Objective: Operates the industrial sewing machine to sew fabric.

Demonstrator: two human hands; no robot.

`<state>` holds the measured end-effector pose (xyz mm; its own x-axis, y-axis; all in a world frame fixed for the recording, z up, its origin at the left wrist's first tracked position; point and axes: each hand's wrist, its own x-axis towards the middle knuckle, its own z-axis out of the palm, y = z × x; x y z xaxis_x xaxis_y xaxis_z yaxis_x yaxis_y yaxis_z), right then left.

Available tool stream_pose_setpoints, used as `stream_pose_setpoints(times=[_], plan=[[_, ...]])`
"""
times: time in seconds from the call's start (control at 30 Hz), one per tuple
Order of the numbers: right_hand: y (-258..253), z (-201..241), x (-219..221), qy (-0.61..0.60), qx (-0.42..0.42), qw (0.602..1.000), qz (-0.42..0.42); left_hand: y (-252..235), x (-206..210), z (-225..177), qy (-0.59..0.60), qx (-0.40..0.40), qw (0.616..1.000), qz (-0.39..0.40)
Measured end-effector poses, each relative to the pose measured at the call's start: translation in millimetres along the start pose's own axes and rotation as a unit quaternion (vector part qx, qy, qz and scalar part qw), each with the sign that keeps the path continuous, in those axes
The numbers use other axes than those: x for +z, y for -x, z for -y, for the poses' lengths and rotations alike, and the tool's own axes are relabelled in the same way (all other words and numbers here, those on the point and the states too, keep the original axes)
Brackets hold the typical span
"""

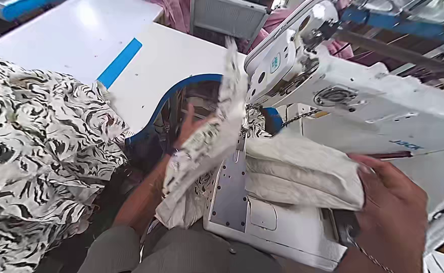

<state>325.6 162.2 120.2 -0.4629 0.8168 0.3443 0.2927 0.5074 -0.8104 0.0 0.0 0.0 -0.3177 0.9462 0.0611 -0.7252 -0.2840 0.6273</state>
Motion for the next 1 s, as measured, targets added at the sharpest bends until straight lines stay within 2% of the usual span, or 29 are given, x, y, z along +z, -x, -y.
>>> stream_pose_setpoints(times=[0.07, 0.13, 0.2, 0.27, 0.33, 0.4, 0.43, 0.47, 0.57, 0.63, 0.67, 0.73, 0.77, 0.8, 0.87, 0.9, 0.93, 1.0], plan=[[11, -25, -32, -0.025, 0.082, 0.988, -0.128, -4, 20, 9, -0.157, -0.059, 0.986, 0.019], [21, -36, -42, -0.035, 0.141, 0.962, -0.232, -17, 32, -6, -0.313, -0.058, 0.948, 0.022], [22, -36, -33, -0.021, 0.131, 0.957, -0.258, -33, 30, -30, -0.397, -0.039, 0.917, 0.013], [16, -25, -2, 0.036, 0.052, 0.98, -0.188, -40, 34, -58, -0.465, -0.019, 0.885, 0.026], [14, 0, 49, 0.124, -0.078, 0.987, -0.06, -27, 51, -71, -0.577, 0.027, 0.812, 0.086], [15, 21, 106, 0.22, -0.245, 0.943, 0.053, -2, 68, -59, -0.66, 0.064, 0.735, 0.145], [10, 23, 128, 0.244, -0.305, 0.916, 0.091, 12, 70, -50, -0.67, 0.073, 0.723, 0.152], [2, 21, 142, 0.255, -0.33, 0.901, 0.119, 26, 66, -46, -0.666, 0.07, 0.729, 0.14], [-19, 9, 147, 0.278, -0.323, 0.894, 0.14, 58, 22, -56, -0.616, 0.038, 0.785, 0.06], [-14, 2, 149, 0.285, -0.329, 0.892, 0.124, 73, -4, -68, -0.615, 0.035, 0.787, -0.029], [-10, -3, 152, 0.286, -0.333, 0.892, 0.104, 77, -15, -75, -0.644, 0.043, 0.759, -0.079], [-9, -7, 157, 0.272, -0.328, 0.902, 0.067, 73, -24, -88, -0.724, 0.074, 0.666, -0.166], [-11, -6, 160, 0.256, -0.33, 0.907, 0.051, 67, -18, -86, -0.742, 0.09, 0.644, -0.163], [-15, -4, 162, 0.239, -0.338, 0.909, 0.035, 58, -5, -78, -0.746, 0.113, 0.644, -0.128], [-16, 2, 166, 0.219, -0.356, 0.908, 0.006, 42, 31, -38, -0.712, 0.13, 0.689, -0.018], [-16, 5, 166, 0.222, -0.361, 0.906, -0.008, 34, 41, -14, -0.707, 0.137, 0.694, 0.014], [-17, 6, 163, 0.235, -0.361, 0.902, -0.021, 30, 44, 8, -0.714, 0.147, 0.684, 0.01], [-24, 2, 151, 0.259, -0.346, 0.901, -0.044, 34, 35, 40, -0.747, 0.184, 0.635, -0.07]])
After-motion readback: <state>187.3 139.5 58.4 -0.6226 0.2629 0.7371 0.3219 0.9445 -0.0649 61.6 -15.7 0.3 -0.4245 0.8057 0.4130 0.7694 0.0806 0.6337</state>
